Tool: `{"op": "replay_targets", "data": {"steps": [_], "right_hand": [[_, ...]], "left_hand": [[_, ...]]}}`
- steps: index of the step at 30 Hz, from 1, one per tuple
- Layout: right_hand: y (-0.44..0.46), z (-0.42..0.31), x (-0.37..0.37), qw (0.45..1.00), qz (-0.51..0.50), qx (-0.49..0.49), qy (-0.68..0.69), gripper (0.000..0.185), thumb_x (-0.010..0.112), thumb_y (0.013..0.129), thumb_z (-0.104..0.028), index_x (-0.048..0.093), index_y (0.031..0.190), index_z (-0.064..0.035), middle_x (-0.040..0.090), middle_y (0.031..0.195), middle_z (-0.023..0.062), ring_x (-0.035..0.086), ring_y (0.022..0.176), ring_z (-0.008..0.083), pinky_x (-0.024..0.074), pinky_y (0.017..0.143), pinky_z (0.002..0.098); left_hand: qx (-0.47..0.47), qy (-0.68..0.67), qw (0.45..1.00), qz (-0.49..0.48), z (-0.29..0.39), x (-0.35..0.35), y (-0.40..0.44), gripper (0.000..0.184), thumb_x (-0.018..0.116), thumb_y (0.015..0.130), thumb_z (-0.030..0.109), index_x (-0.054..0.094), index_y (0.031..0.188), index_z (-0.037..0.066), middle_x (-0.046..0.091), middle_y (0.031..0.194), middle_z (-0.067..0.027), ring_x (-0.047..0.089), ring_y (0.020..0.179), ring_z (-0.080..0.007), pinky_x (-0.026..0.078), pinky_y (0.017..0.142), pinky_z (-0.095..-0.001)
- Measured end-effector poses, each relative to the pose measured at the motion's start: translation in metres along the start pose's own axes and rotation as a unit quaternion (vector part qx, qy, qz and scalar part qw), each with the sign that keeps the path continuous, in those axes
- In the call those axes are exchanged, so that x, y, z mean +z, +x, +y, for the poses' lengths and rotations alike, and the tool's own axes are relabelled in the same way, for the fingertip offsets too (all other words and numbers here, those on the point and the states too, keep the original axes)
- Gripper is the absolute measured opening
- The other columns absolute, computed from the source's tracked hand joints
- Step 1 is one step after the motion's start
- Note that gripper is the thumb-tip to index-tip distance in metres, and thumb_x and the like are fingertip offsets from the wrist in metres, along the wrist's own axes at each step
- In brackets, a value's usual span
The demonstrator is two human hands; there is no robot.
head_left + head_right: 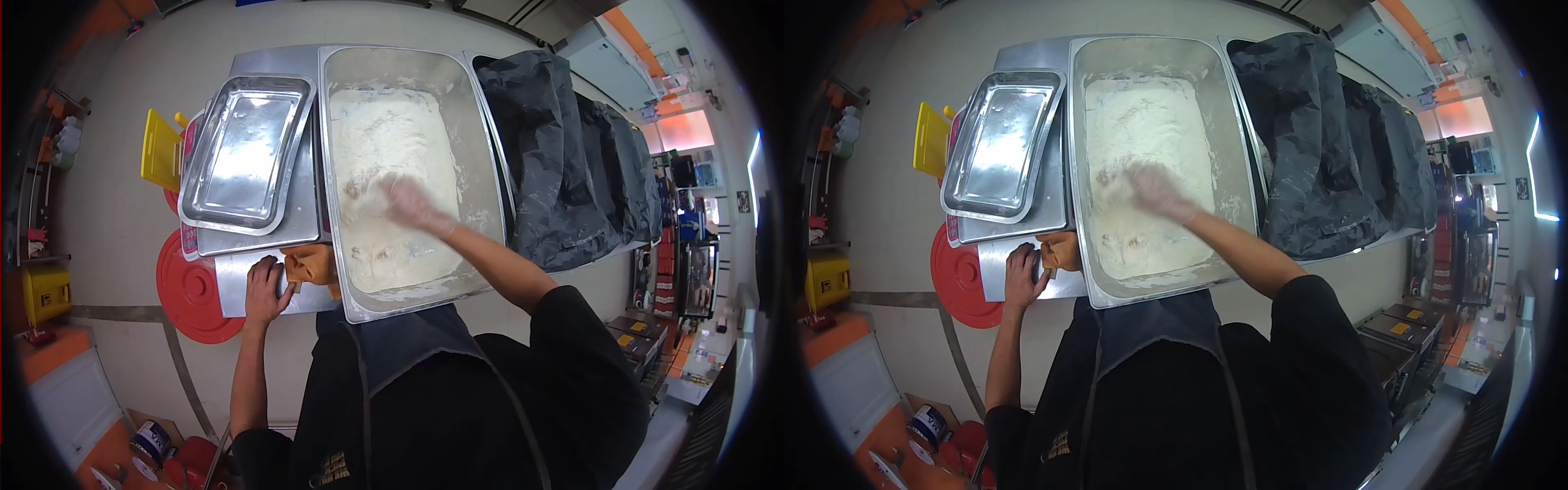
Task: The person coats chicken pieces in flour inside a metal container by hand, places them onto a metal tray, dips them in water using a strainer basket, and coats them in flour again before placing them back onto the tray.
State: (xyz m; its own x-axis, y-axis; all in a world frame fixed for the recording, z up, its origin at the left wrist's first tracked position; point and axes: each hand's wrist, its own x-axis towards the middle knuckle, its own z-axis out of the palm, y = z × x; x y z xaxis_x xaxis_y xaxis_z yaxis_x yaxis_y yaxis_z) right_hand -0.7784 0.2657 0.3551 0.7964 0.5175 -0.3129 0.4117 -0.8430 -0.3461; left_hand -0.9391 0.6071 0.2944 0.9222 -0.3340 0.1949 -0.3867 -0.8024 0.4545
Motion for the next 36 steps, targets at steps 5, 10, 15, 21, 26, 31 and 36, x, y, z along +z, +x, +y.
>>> {"op": "replay_targets", "data": {"steps": [5, 10, 15, 21, 26, 31, 36], "right_hand": [[0.009, 0.018, 0.001, 0.983, 0.102, 0.067, -0.141, 0.093, 0.056, 0.071, -0.067, 0.038, 0.130, 0.0023, 0.046, 0.125, 0.0296, 0.044, 0.122, 0.0341, 0.0359, 0.100, 0.0458], [-0.005, -0.029, 0.030, 0.964, -0.026, -0.181, -0.194, 0.104, 0.059, 0.065, -0.069, 0.030, 0.137, 0.0001, 0.038, 0.135, 0.0237, 0.028, 0.132, 0.0367, 0.0193, 0.109, 0.0488], [-0.058, -0.079, 0.045, 0.978, -0.096, -0.122, -0.138, 0.069, 0.063, 0.072, -0.037, 0.044, 0.126, 0.0010, 0.050, 0.122, 0.0196, 0.048, 0.115, 0.0316, 0.0370, 0.096, 0.0485], [-0.047, -0.050, 0.057, 0.982, -0.166, -0.086, -0.001, 0.056, 0.062, 0.074, -0.035, 0.051, 0.118, -0.0027, 0.059, 0.109, 0.0176, 0.059, 0.095, 0.0291, 0.0471, 0.082, 0.0398], [-0.042, -0.041, -0.018, 0.985, -0.125, 0.120, 0.007, 0.041, 0.060, 0.079, -0.039, 0.061, 0.097, -0.0020, 0.064, 0.093, 0.0179, 0.063, 0.082, 0.0314, 0.0508, 0.067, 0.0381], [-0.045, 0.029, 0.017, 0.992, 0.026, 0.107, -0.056, 0.049, 0.060, 0.080, -0.043, 0.059, 0.102, 0.0011, 0.059, 0.096, 0.0222, 0.062, 0.079, 0.0347, 0.0512, 0.064, 0.0380], [-0.079, -0.039, 0.016, 0.995, -0.096, -0.014, 0.004, 0.060, 0.057, 0.076, -0.028, 0.041, 0.121, 0.0090, 0.049, 0.110, 0.0277, 0.059, 0.082, 0.0370, 0.0483, 0.077, 0.0409]], "left_hand": [[0.011, -0.003, 1.000, -0.004, 0.002, 0.000, 0.003, 0.048, 0.068, 0.073, 0.028, 0.052, 0.110, 0.002, 0.048, 0.117, -0.0176, 0.045, 0.112, -0.0337, 0.033, 0.097, -0.0447], [0.006, 0.005, 1.000, 0.002, 0.003, -0.006, 0.002, 0.047, 0.067, 0.074, 0.029, 0.053, 0.108, 0.002, 0.048, 0.116, -0.0169, 0.045, 0.111, -0.0335, 0.035, 0.097, -0.0439], [0.007, 0.007, 1.000, 0.000, 0.001, -0.004, 0.003, 0.047, 0.068, 0.073, 0.029, 0.053, 0.109, 0.002, 0.049, 0.116, -0.0165, 0.046, 0.111, -0.0333, 0.035, 0.096, -0.0438], [0.005, 0.003, 1.000, 0.002, 0.001, -0.001, 0.005, 0.046, 0.067, 0.074, 0.029, 0.053, 0.108, 0.002, 0.048, 0.116, -0.0174, 0.046, 0.111, -0.0339, 0.035, 0.096, -0.0440], [0.011, 0.004, 1.000, 0.007, 0.000, -0.003, 0.002, 0.046, 0.067, 0.074, 0.028, 0.053, 0.109, 0.001, 0.048, 0.117, -0.0177, 0.046, 0.111, -0.0348, 0.035, 0.096, -0.0442], [0.010, 0.003, 1.000, -0.001, 0.002, -0.004, 0.003, 0.046, 0.066, 0.075, 0.028, 0.052, 0.109, 0.001, 0.048, 0.117, -0.0170, 0.046, 0.111, -0.0339, 0.035, 0.096, -0.0437], [0.010, 0.007, 1.000, 0.001, -0.002, -0.002, 0.001, 0.050, 0.066, 0.075, 0.030, 0.052, 0.112, 0.001, 0.047, 0.117, -0.0177, 0.045, 0.111, -0.0356, 0.035, 0.096, -0.0449]]}}
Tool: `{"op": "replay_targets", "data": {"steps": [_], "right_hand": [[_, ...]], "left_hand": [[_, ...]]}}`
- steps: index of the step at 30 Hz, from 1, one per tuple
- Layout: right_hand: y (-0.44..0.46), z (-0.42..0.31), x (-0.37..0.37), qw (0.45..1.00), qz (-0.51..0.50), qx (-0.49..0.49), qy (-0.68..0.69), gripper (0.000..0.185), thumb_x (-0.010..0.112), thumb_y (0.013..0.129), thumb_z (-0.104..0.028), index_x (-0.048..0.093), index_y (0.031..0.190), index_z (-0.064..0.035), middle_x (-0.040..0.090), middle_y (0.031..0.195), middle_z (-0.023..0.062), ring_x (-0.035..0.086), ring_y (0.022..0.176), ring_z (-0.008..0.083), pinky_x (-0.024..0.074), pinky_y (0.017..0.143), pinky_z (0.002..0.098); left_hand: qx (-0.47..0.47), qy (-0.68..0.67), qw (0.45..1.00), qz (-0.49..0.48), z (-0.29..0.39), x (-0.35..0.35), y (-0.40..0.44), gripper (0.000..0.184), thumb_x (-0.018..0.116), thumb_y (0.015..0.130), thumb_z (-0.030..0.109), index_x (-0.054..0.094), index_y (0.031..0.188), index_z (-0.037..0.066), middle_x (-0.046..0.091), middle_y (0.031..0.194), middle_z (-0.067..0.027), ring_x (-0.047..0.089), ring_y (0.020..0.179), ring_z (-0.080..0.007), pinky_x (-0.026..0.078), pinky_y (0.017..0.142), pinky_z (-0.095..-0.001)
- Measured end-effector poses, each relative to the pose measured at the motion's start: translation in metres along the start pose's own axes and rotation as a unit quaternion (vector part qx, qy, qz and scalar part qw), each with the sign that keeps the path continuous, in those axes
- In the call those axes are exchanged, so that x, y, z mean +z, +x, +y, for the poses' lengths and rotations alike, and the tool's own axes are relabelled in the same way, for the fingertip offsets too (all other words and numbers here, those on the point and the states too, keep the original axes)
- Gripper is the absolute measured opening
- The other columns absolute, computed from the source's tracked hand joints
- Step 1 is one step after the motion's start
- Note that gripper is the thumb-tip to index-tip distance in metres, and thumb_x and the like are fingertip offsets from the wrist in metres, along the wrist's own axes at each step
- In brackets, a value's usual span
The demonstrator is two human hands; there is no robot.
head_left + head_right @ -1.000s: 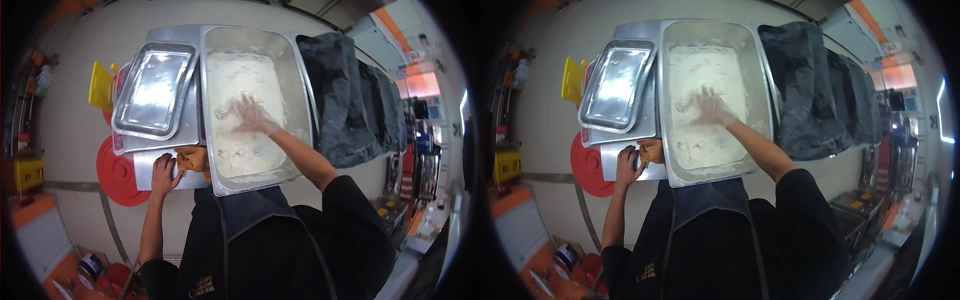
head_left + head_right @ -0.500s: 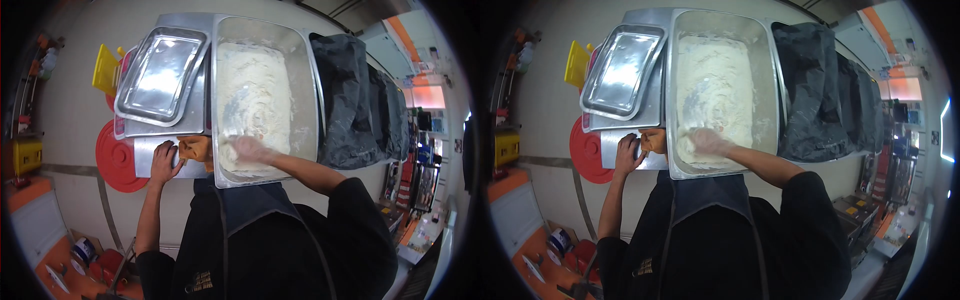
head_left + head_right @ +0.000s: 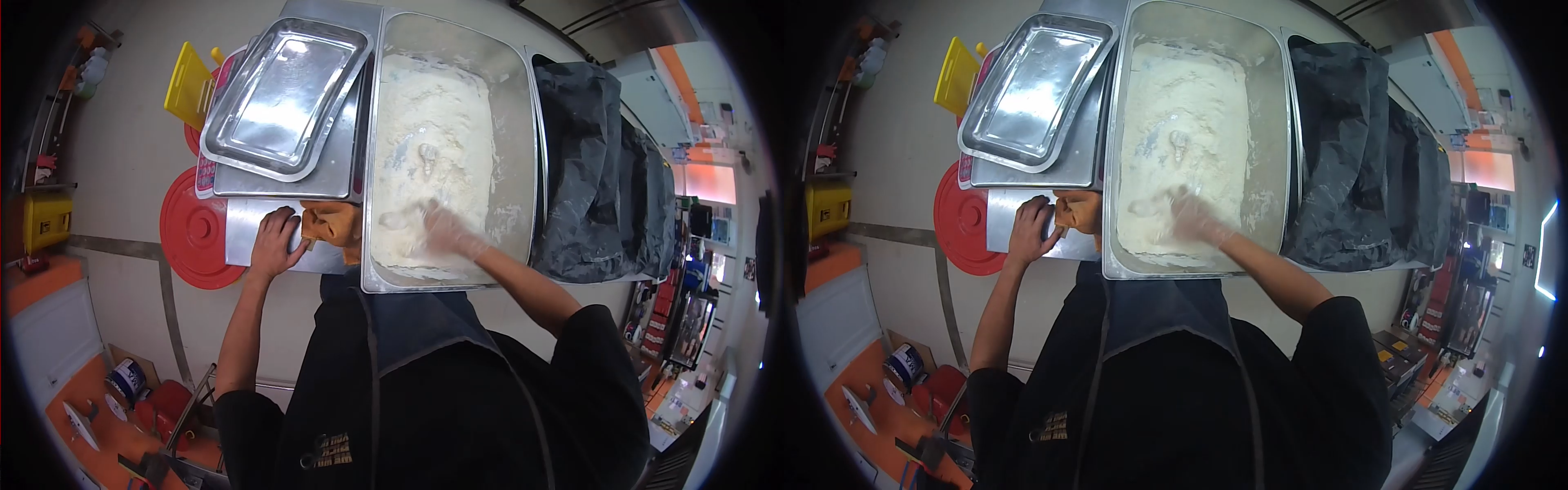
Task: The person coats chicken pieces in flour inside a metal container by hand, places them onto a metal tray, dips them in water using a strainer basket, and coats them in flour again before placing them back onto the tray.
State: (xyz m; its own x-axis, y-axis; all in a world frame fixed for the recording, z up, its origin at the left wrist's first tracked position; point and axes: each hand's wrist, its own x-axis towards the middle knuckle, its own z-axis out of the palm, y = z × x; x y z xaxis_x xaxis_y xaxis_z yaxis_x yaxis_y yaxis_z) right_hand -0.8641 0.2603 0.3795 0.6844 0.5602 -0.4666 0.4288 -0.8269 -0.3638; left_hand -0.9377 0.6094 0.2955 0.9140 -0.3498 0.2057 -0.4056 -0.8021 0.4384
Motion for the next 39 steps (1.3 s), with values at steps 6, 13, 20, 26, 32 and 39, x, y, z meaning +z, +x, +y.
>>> {"op": "replay_targets", "data": {"steps": [6, 13, 20, 26, 32, 39], "right_hand": [[0.017, 0.011, 0.045, 0.995, -0.083, -0.049, 0.004, 0.053, 0.060, 0.071, -0.026, 0.048, 0.110, 0.0079, 0.056, 0.100, 0.0268, 0.057, 0.090, 0.0386, 0.0440, 0.087, 0.0401], [0.026, 0.015, -0.001, 0.993, -0.014, 0.102, 0.065, 0.034, 0.059, 0.074, -0.029, 0.061, 0.085, 0.0034, 0.061, 0.076, 0.0233, 0.061, 0.078, 0.0347, 0.0488, 0.074, 0.0424], [0.060, 0.029, -0.049, 0.988, 0.115, 0.099, -0.039, 0.056, 0.058, 0.081, -0.049, 0.049, 0.117, -0.0068, 0.050, 0.112, 0.0251, 0.056, 0.102, 0.0357, 0.0476, 0.085, 0.0420], [0.087, 0.035, 0.035, 0.961, 0.081, -0.232, 0.126, 0.055, 0.056, 0.082, -0.046, 0.044, 0.126, -0.0142, 0.044, 0.126, 0.0203, 0.052, 0.109, 0.0347, 0.0413, 0.097, 0.0402], [0.025, -0.021, 0.036, 0.984, -0.057, -0.123, -0.117, 0.056, 0.060, 0.075, -0.034, 0.049, 0.121, -0.0041, 0.049, 0.122, 0.0204, 0.053, 0.109, 0.0338, 0.0406, 0.094, 0.0371], [0.019, 0.010, 0.038, 0.989, 0.059, -0.133, -0.010, 0.046, 0.056, 0.078, -0.027, 0.052, 0.116, -0.0007, 0.059, 0.091, 0.0175, 0.060, 0.081, 0.0290, 0.0477, 0.070, 0.0390]], "left_hand": [[0.000, 0.000, 1.000, -0.009, 0.001, -0.001, 0.001, 0.049, 0.065, 0.075, 0.030, 0.051, 0.112, 0.001, 0.047, 0.118, -0.0180, 0.045, 0.111, -0.0356, 0.035, 0.097, -0.0446], [-0.001, 0.006, 1.000, 0.002, 0.002, -0.001, 0.001, 0.046, 0.066, 0.074, 0.027, 0.052, 0.109, 0.001, 0.048, 0.116, -0.0168, 0.046, 0.111, -0.0334, 0.035, 0.096, -0.0442], [0.001, 0.002, 1.000, 0.005, 0.004, -0.003, 0.002, 0.044, 0.067, 0.073, 0.026, 0.053, 0.108, 0.002, 0.049, 0.116, -0.0168, 0.047, 0.110, -0.0335, 0.035, 0.096, -0.0437], [-0.002, 0.002, 1.000, 0.007, 0.004, -0.003, 0.004, 0.044, 0.067, 0.073, 0.026, 0.053, 0.108, 0.002, 0.049, 0.116, -0.0166, 0.046, 0.111, -0.0335, 0.035, 0.096, -0.0436], [-0.005, -0.002, 1.000, 0.005, 0.003, -0.001, 0.003, 0.045, 0.066, 0.074, 0.026, 0.052, 0.109, 0.002, 0.049, 0.117, -0.0166, 0.045, 0.112, -0.0334, 0.035, 0.097, -0.0437], [-0.007, -0.001, 1.000, -0.002, 0.003, -0.001, 0.003, 0.046, 0.066, 0.073, 0.026, 0.052, 0.110, 0.002, 0.048, 0.118, -0.0167, 0.045, 0.113, -0.0337, 0.034, 0.098, -0.0438]]}}
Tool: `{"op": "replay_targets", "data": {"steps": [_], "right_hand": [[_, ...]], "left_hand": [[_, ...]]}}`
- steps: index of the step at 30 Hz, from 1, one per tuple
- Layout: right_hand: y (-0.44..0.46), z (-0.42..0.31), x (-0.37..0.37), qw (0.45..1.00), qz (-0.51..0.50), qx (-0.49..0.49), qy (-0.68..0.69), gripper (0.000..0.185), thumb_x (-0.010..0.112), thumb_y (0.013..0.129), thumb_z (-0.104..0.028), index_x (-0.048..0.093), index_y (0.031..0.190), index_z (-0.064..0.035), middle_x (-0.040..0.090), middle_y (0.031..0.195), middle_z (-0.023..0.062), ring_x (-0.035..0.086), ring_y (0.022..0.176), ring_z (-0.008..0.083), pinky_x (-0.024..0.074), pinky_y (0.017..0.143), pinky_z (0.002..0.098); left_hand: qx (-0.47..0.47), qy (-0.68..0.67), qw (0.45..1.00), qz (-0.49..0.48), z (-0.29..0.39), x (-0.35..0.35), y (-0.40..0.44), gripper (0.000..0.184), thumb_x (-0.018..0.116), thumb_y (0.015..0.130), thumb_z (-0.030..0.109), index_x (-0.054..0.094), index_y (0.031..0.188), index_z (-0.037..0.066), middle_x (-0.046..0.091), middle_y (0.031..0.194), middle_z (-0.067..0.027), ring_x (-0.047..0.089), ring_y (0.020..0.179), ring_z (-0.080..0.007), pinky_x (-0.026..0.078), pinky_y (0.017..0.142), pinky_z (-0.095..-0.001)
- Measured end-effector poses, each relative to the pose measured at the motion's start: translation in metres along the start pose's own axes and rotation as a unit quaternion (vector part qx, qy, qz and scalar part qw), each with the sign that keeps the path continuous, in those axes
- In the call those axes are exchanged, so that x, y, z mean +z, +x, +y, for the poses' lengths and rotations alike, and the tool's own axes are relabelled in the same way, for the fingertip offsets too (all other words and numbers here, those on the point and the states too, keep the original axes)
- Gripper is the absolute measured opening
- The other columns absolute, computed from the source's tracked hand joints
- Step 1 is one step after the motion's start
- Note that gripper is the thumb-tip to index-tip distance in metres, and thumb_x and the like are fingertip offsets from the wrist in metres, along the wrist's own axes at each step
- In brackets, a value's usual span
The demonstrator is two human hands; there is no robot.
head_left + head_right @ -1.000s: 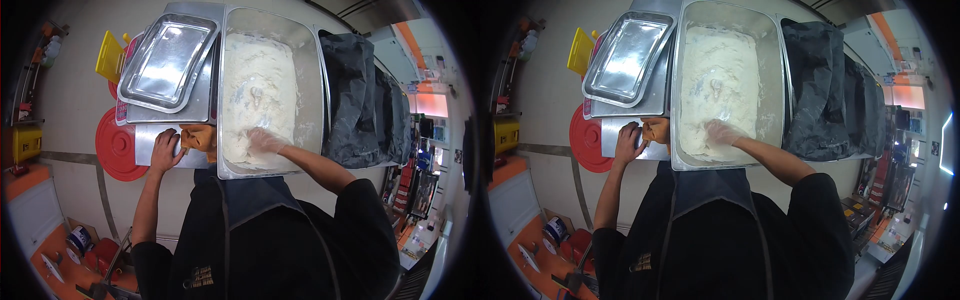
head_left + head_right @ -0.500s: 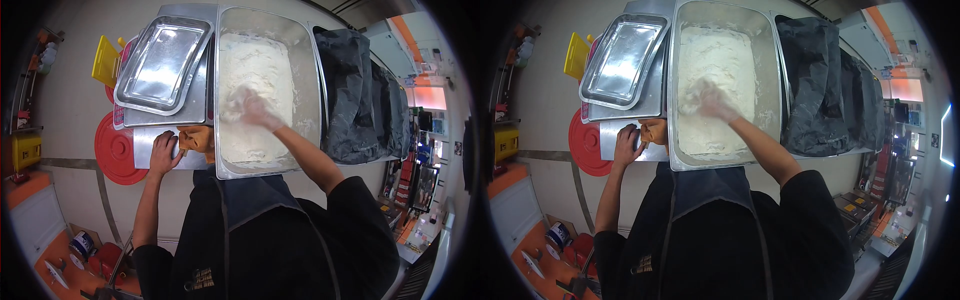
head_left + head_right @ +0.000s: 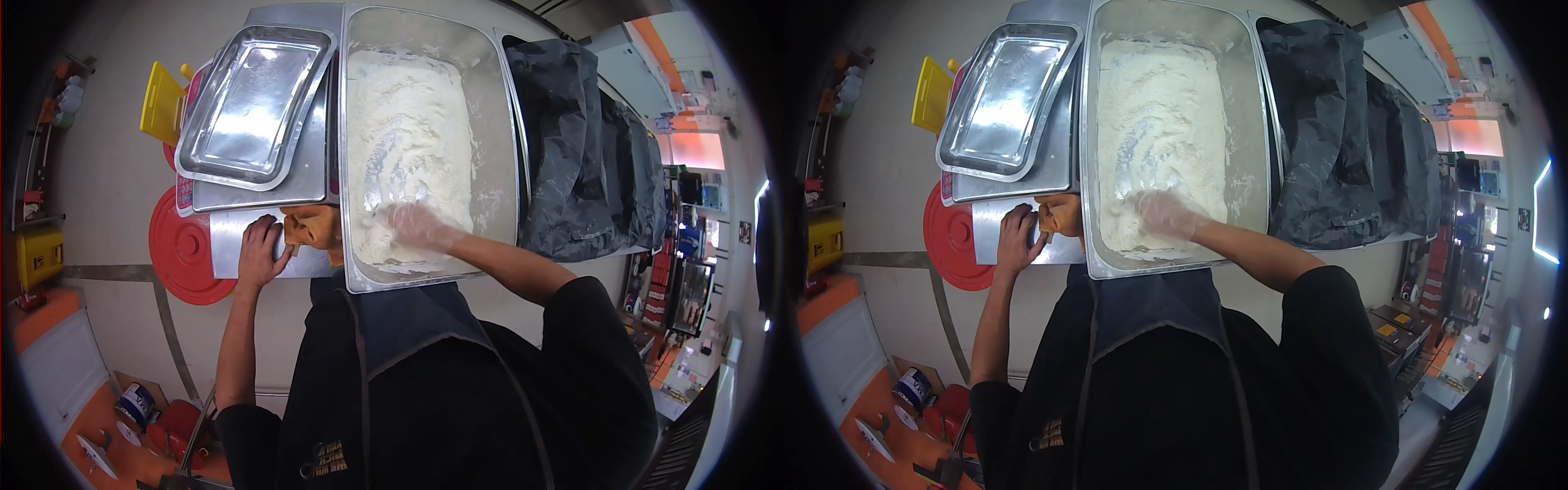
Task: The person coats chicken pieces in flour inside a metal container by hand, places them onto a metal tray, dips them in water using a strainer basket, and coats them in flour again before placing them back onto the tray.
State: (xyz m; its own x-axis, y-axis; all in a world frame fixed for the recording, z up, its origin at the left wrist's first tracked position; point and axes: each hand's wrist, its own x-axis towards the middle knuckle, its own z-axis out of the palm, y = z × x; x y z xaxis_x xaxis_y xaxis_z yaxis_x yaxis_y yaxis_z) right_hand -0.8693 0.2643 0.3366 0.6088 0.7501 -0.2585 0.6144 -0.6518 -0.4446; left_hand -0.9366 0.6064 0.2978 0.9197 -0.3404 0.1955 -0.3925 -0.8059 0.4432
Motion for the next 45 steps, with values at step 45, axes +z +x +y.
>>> {"op": "replay_targets", "data": {"steps": [45], "right_hand": [[0.018, -0.019, -0.001, 0.987, -0.107, 0.116, -0.030, 0.041, 0.048, 0.087, -0.036, 0.053, 0.118, -0.0087, 0.054, 0.103, 0.0266, 0.059, 0.082, 0.0398, 0.0462, 0.077, 0.0453]], "left_hand": [[-0.002, -0.005, 1.000, -0.005, -0.001, 0.004, -0.003, 0.047, 0.066, 0.073, 0.025, 0.051, 0.112, 0.002, 0.048, 0.118, -0.0162, 0.045, 0.113, -0.0327, 0.033, 0.097, -0.0439]]}}
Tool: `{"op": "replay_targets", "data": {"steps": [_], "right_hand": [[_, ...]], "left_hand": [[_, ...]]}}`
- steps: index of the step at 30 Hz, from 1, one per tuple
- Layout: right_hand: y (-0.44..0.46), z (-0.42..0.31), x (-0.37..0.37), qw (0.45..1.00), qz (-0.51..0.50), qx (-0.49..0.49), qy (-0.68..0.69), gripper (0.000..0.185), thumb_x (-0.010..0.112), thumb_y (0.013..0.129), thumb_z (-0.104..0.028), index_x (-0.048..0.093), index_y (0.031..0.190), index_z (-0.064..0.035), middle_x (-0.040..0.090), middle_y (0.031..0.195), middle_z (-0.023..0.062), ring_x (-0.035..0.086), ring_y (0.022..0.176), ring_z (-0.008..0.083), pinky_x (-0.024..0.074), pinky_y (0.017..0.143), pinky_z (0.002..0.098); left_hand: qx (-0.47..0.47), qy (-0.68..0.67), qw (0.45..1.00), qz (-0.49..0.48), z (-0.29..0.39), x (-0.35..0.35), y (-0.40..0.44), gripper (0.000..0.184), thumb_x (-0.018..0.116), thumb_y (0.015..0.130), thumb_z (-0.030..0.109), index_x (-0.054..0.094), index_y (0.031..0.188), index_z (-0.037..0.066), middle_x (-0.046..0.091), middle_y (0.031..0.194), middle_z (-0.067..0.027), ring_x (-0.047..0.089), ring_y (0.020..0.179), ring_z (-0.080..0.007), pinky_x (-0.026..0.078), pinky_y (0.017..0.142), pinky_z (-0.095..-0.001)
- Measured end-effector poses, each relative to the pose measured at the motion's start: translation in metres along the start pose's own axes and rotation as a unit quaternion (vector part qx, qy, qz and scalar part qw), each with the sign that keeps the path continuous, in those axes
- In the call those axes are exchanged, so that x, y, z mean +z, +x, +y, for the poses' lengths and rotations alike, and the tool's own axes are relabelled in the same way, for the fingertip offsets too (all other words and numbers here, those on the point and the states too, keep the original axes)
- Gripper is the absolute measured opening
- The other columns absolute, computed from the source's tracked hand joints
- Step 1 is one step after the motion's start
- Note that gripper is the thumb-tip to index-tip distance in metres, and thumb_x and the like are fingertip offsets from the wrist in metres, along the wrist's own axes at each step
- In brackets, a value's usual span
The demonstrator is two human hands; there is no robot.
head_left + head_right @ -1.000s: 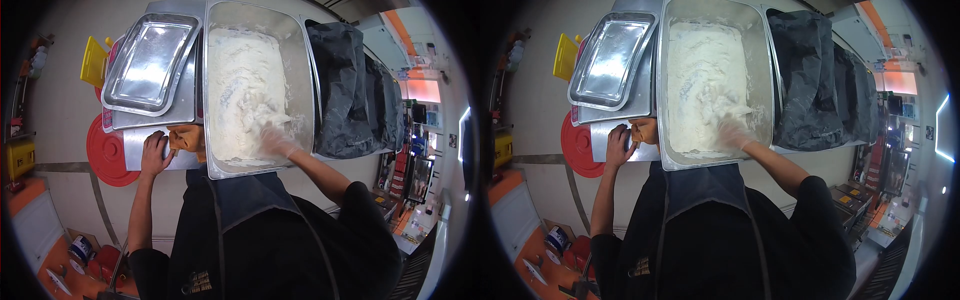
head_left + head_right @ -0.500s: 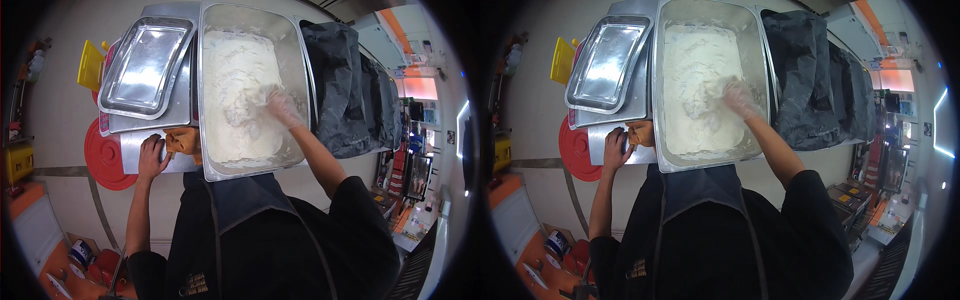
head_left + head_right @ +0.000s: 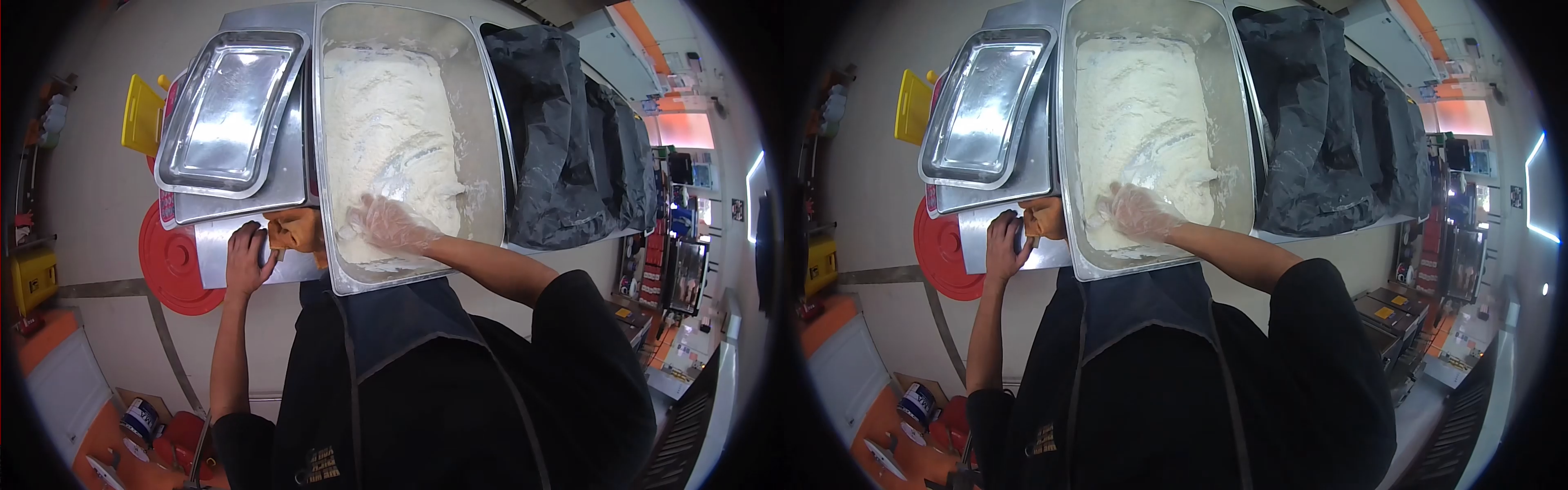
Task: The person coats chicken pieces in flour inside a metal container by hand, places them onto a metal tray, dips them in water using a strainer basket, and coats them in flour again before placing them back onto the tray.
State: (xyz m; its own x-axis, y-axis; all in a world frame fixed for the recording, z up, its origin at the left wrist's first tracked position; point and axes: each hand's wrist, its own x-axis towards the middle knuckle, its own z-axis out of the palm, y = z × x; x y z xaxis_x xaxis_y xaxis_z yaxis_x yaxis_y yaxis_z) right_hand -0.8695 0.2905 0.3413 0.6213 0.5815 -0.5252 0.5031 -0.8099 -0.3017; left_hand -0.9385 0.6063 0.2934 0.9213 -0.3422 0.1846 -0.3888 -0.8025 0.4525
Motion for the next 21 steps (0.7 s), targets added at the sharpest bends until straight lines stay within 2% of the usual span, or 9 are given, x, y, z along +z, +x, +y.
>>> {"op": "replay_targets", "data": {"steps": [3, 6, 7, 9, 11, 13, 16, 19, 21], "right_hand": [[-0.009, 0.010, -0.004, 0.989, 0.074, -0.033, 0.121, 0.030, 0.048, 0.089, -0.030, 0.060, 0.103, -0.0059, 0.059, 0.093, 0.0236, 0.060, 0.082, 0.0379, 0.0470, 0.076, 0.0418], [-0.017, 0.035, -0.016, 0.985, 0.090, 0.012, 0.144, 0.029, 0.048, 0.089, -0.029, 0.061, 0.088, -0.0028, 0.061, 0.084, 0.0212, 0.060, 0.084, 0.0352, 0.0480, 0.074, 0.0391], [-0.019, 0.052, -0.017, 0.973, 0.105, 0.032, 0.205, 0.025, 0.048, 0.088, -0.024, 0.060, 0.088, -0.0029, 0.061, 0.083, 0.0213, 0.060, 0.079, 0.0350, 0.0482, 0.071, 0.0406], [-0.014, 0.098, -0.003, 0.959, 0.127, 0.113, 0.229, 0.019, 0.048, 0.085, -0.019, 0.059, 0.090, -0.0037, 0.062, 0.083, 0.0201, 0.061, 0.073, 0.0344, 0.0485, 0.067, 0.0422], [-0.023, 0.120, 0.000, 0.968, 0.165, 0.160, 0.100, 0.019, 0.049, 0.084, -0.017, 0.059, 0.093, -0.0041, 0.062, 0.084, 0.0180, 0.061, 0.072, 0.0334, 0.0487, 0.066, 0.0419], [-0.037, 0.128, -0.007, 0.963, 0.223, 0.129, -0.083, 0.019, 0.049, 0.083, -0.016, 0.058, 0.094, -0.0039, 0.063, 0.086, 0.0165, 0.062, 0.071, 0.0321, 0.0490, 0.065, 0.0412], [-0.051, 0.109, -0.019, 0.977, 0.091, 0.180, -0.070, 0.029, 0.054, 0.081, -0.024, 0.055, 0.099, -0.0017, 0.062, 0.086, 0.0194, 0.062, 0.080, 0.0319, 0.0491, 0.071, 0.0401], [-0.074, 0.033, -0.073, 0.969, 0.005, 0.201, 0.145, 0.057, 0.063, 0.074, -0.043, 0.053, 0.108, 0.0019, 0.059, 0.090, 0.0233, 0.062, 0.083, 0.0356, 0.0495, 0.072, 0.0395], [-0.067, 0.035, -0.031, 0.975, -0.007, 0.197, 0.103, 0.064, 0.063, 0.073, -0.044, 0.049, 0.114, 0.0028, 0.055, 0.099, 0.0279, 0.061, 0.088, 0.0383, 0.0497, 0.075, 0.0387]], "left_hand": [[-0.001, 0.003, 1.000, -0.001, -0.001, 0.000, 0.000, 0.047, 0.066, 0.073, 0.025, 0.052, 0.112, 0.002, 0.048, 0.118, -0.0164, 0.045, 0.112, -0.0330, 0.033, 0.097, -0.0438], [0.000, 0.006, 1.000, 0.001, -0.001, -0.001, 0.000, 0.047, 0.066, 0.073, 0.024, 0.052, 0.112, 0.002, 0.048, 0.118, -0.0165, 0.045, 0.112, -0.0332, 0.033, 0.098, -0.0437], [0.002, 0.006, 1.000, 0.003, 0.000, -0.001, 0.000, 0.047, 0.066, 0.073, 0.024, 0.052, 0.112, 0.002, 0.048, 0.118, -0.0166, 0.045, 0.112, -0.0333, 0.033, 0.098, -0.0437], [-0.001, 0.004, 1.000, 0.003, 0.000, -0.002, 0.000, 0.046, 0.066, 0.073, 0.024, 0.052, 0.112, 0.002, 0.048, 0.118, -0.0166, 0.045, 0.112, -0.0333, 0.033, 0.098, -0.0437], [0.000, 0.003, 1.000, 0.002, 0.000, -0.002, 0.000, 0.046, 0.066, 0.074, 0.024, 0.052, 0.112, 0.003, 0.048, 0.119, -0.0166, 0.045, 0.112, -0.0333, 0.033, 0.098, -0.0437], [0.001, 0.002, 1.000, 0.003, -0.001, -0.001, 0.000, 0.046, 0.066, 0.074, 0.024, 0.052, 0.112, 0.003, 0.048, 0.119, -0.0166, 0.045, 0.112, -0.0333, 0.033, 0.098, -0.0437], [-0.002, 0.004, 1.000, -0.003, 0.000, -0.001, 0.000, 0.046, 0.066, 0.074, 0.024, 0.052, 0.112, 0.003, 0.048, 0.119, -0.0167, 0.045, 0.113, -0.0332, 0.033, 0.098, -0.0438], [0.011, 0.002, 1.000, 0.008, -0.002, 0.001, 0.000, 0.045, 0.064, 0.075, 0.025, 0.051, 0.111, 0.001, 0.048, 0.118, -0.0186, 0.046, 0.111, -0.0348, 0.033, 0.095, -0.0448], [0.010, 0.000, 1.000, 0.006, -0.002, 0.001, 0.000, 0.045, 0.065, 0.075, 0.024, 0.050, 0.111, 0.001, 0.048, 0.118, -0.0186, 0.045, 0.111, -0.0347, 0.033, 0.095, -0.0449]]}}
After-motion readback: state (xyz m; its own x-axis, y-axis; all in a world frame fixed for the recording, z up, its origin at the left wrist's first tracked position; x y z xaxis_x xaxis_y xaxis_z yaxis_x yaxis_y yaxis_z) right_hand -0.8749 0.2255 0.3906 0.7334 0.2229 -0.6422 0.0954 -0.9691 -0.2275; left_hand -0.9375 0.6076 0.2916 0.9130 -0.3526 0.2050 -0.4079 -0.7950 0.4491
